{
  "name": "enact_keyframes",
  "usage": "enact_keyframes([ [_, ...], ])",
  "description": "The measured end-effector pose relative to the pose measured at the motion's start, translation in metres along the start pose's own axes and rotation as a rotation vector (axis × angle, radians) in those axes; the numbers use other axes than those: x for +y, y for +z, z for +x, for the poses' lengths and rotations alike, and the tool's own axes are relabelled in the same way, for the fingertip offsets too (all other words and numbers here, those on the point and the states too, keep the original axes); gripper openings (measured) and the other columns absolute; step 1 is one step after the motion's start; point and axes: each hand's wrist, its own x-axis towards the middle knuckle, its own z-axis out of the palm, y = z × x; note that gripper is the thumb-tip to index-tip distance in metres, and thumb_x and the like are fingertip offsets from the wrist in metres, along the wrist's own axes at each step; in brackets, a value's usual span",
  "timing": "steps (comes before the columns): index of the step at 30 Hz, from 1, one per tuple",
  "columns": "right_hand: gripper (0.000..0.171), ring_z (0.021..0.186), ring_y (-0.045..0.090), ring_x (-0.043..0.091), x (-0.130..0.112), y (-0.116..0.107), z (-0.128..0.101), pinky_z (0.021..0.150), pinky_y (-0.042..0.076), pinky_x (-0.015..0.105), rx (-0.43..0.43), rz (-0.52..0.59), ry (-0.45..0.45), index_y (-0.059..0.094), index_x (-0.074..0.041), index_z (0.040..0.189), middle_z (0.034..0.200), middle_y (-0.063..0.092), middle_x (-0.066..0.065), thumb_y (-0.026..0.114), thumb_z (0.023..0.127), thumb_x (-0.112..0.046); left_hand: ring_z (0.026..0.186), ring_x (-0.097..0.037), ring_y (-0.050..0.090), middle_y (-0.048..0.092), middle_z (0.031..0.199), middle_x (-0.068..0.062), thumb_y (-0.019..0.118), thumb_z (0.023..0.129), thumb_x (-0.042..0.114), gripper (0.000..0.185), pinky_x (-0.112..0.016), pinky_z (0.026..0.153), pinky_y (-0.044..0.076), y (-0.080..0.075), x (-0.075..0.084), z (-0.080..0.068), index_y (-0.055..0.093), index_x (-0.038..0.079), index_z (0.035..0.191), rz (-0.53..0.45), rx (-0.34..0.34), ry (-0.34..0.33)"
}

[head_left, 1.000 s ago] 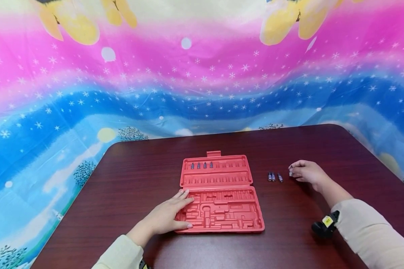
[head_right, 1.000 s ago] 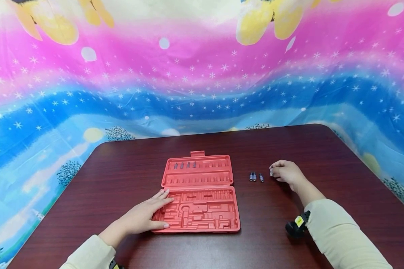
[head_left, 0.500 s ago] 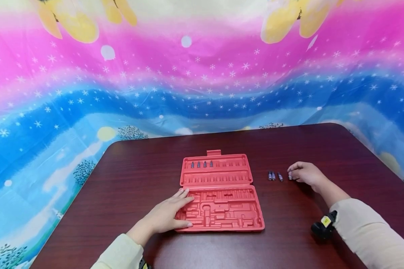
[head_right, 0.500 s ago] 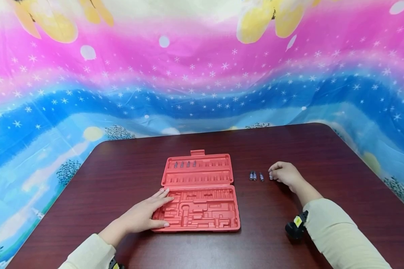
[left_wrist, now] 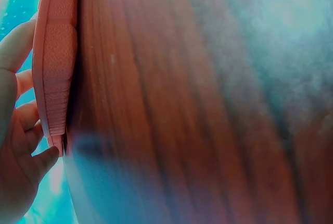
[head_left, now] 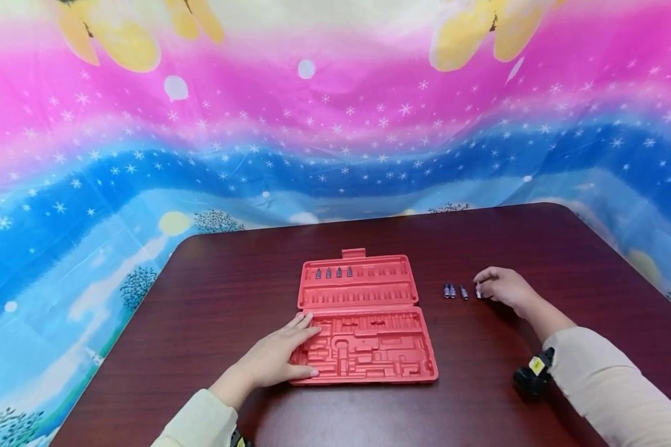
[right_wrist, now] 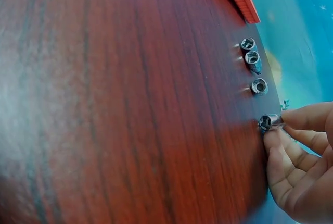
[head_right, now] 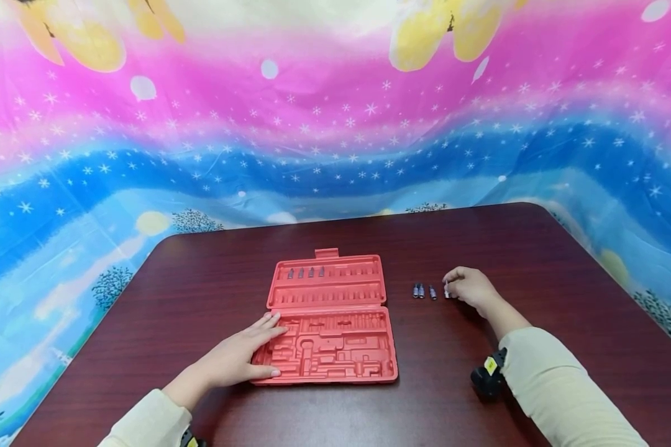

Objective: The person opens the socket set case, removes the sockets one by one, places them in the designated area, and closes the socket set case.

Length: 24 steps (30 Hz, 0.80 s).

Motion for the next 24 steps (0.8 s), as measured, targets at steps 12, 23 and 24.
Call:
enact_keyframes([
  [12, 0.022, 0.071, 0.051, 0.02, 0.0006, 0.0029, 0.0049, 0.062, 0.044, 0.032, 0.024, -0.087, 0.006, 0.052, 0.013, 0.095, 0.079, 0.056, 0.01, 0.049, 0.084, -0.007, 0.129, -0.018, 0.014, 0.022, 0.141, -0.003, 0.056, 0.072, 0.057, 0.074, -0.041, 0.095, 0.029, 0.0007, -0.0009, -0.0004, 0.038, 0.017, 0.131, -0.007, 0.002, 0.002],
  [23, 0.02, 0.067, 0.048, 0.021, 0.0001, 0.0056, 0.0043, 0.058, 0.041, 0.031, 0.062, -0.125, 0.003, 0.051, 0.01, 0.093, 0.075, 0.052, 0.009, 0.052, 0.083, -0.007, 0.129, -0.017, 0.013, 0.022, 0.141, -0.003, 0.057, 0.072, 0.056, 0.074, -0.04, 0.095, 0.028, 0.0001, -0.0016, -0.0007, 0.038, 0.017, 0.132, 0.0, 0.011, 0.01],
  [24, 0.02, 0.068, 0.048, 0.021, 0.0004, 0.0055, 0.0046, 0.058, 0.041, 0.031, 0.062, -0.123, 0.003, 0.051, 0.01, 0.093, 0.075, 0.052, 0.009, 0.052, 0.083, -0.007, 0.129, -0.017, 0.013, 0.022, 0.141, -0.003, 0.057, 0.072, 0.056, 0.074, -0.04, 0.095, 0.028, 0.0, -0.0016, -0.0006, 0.038, 0.017, 0.132, 0.001, 0.012, 0.011],
])
